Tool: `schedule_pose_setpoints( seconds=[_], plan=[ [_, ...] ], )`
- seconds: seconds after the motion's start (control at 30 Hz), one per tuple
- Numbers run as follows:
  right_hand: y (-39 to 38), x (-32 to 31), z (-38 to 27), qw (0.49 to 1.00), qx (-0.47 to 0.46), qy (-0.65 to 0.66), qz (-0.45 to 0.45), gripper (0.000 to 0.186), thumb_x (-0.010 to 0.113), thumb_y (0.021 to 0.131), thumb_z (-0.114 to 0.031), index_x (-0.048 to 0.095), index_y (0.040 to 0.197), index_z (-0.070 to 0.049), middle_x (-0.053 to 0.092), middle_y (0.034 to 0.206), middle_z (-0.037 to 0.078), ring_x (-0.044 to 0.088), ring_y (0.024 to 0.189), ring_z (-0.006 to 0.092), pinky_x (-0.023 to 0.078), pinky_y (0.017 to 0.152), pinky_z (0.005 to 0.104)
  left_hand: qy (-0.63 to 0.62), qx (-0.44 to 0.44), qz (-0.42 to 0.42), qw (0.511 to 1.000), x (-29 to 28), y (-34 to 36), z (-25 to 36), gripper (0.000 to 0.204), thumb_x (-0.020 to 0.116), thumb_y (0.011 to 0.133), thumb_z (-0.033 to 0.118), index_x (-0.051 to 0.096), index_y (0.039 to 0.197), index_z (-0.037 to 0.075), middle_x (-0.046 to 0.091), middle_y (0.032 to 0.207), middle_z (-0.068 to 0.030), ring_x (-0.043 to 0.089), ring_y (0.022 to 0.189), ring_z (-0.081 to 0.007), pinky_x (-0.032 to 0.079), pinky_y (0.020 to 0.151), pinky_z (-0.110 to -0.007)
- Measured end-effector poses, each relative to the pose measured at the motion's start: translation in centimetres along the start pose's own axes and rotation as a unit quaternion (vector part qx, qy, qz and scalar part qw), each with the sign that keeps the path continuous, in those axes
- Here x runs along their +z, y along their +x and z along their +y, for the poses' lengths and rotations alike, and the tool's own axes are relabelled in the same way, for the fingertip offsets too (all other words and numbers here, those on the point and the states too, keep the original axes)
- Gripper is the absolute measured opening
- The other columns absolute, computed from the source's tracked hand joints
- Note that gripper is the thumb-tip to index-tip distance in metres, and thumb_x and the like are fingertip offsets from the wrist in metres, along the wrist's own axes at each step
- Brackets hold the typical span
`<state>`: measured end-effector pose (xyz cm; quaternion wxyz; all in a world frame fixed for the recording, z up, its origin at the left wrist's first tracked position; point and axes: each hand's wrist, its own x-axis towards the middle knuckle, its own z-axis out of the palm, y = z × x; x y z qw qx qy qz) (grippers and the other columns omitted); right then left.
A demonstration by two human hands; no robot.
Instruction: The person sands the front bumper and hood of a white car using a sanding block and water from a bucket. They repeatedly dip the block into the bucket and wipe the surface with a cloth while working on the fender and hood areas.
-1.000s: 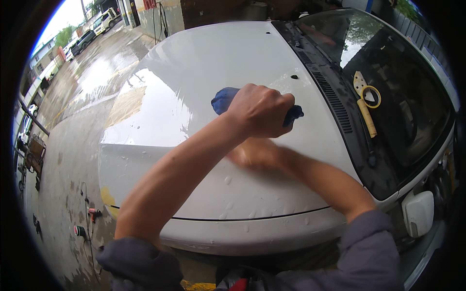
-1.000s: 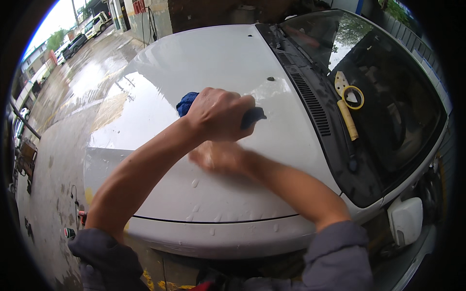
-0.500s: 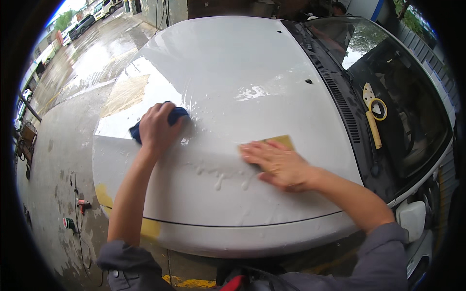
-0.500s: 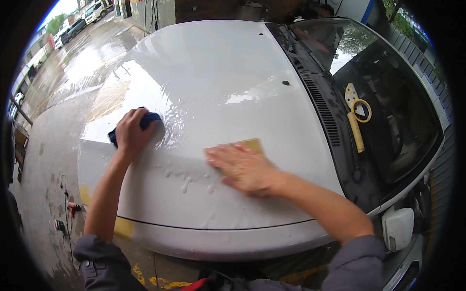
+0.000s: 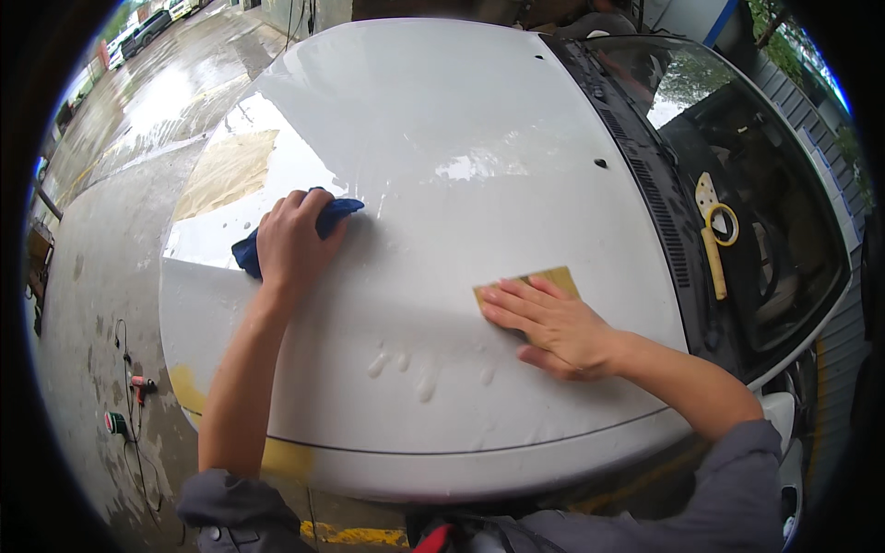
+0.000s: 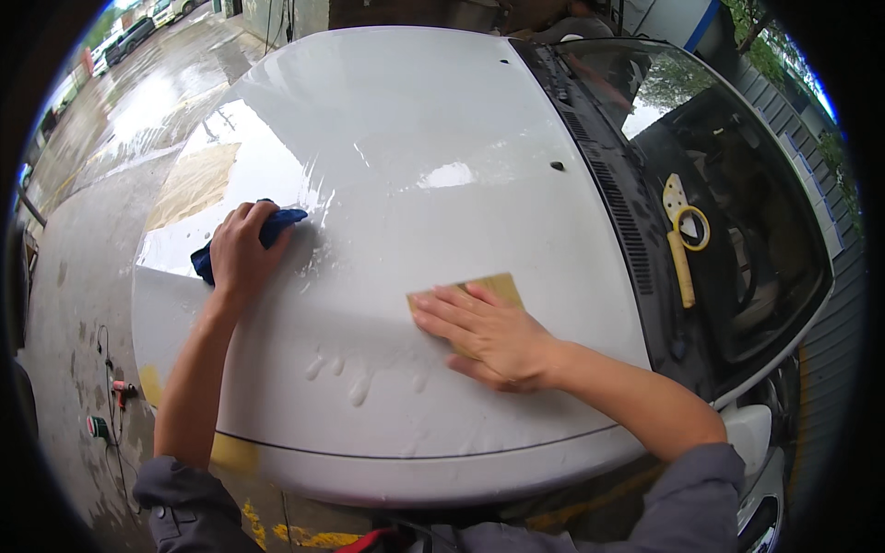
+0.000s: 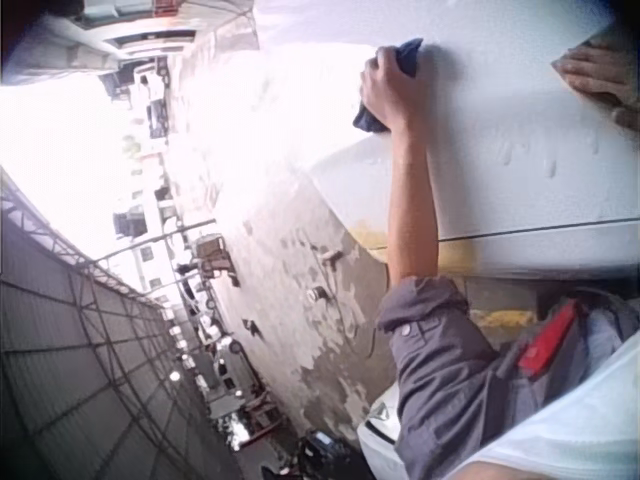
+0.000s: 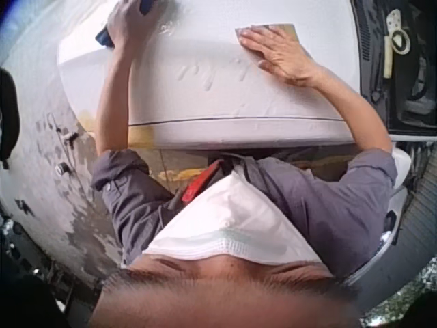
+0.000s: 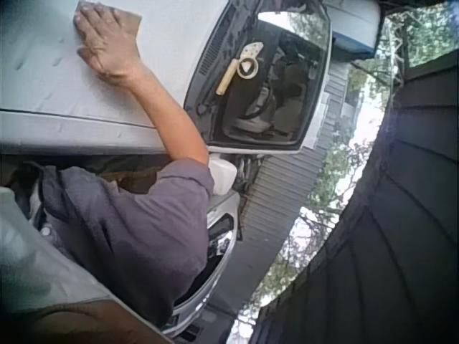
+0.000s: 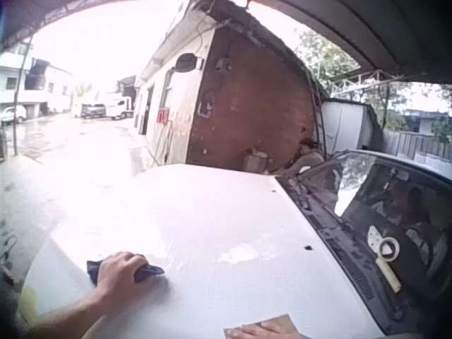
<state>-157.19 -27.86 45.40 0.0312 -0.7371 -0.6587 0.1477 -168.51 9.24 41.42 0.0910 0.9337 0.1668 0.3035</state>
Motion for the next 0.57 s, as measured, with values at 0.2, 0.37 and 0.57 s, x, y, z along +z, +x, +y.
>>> schedule_pose_setpoints(
  seconds=[0.2,0.37,0.57],
  plan=[
    [13.4,-4.4,11.3,0.984,0.142,-0.043,0.100,0.059,0.037,0.111,-0.040,0.032,0.163,-0.012,0.023,0.173,0.007,0.019,0.160,0.0281,0.014,0.130,0.0471,-0.041,0.014,0.018,0.999,1.2,1.7,1.6,0.030,0.081,0.084,0.027,0.073,0.109,0.011,0.073,0.106,-0.0086,0.070,0.099,-0.0311,0.054,0.087,-0.043],
    [14.3,-2.4,8.1,0.984,0.126,-0.099,0.081,0.062,0.035,0.112,-0.041,0.027,0.164,-0.008,0.022,0.173,0.010,0.019,0.160,0.0285,0.015,0.130,0.0471,-0.031,0.036,0.004,0.999,1.1,1.5,1.5,0.030,0.080,0.085,0.027,0.071,0.109,0.011,0.070,0.107,-0.0084,0.067,0.102,-0.0316,0.052,0.088,-0.044],
    [1.1,-1.1,0.0,0.999,0.023,-0.011,-0.039,0.067,0.046,0.106,-0.040,0.027,0.165,-0.012,0.021,0.173,0.012,0.017,0.160,0.0330,0.012,0.130,0.0513,-0.001,0.022,0.003,1.000,1.7,1.3,0.0,0.033,0.081,0.085,0.029,0.071,0.112,0.014,0.071,0.108,-0.0061,0.067,0.104,-0.0293,0.051,0.091,-0.045]
  ],
)
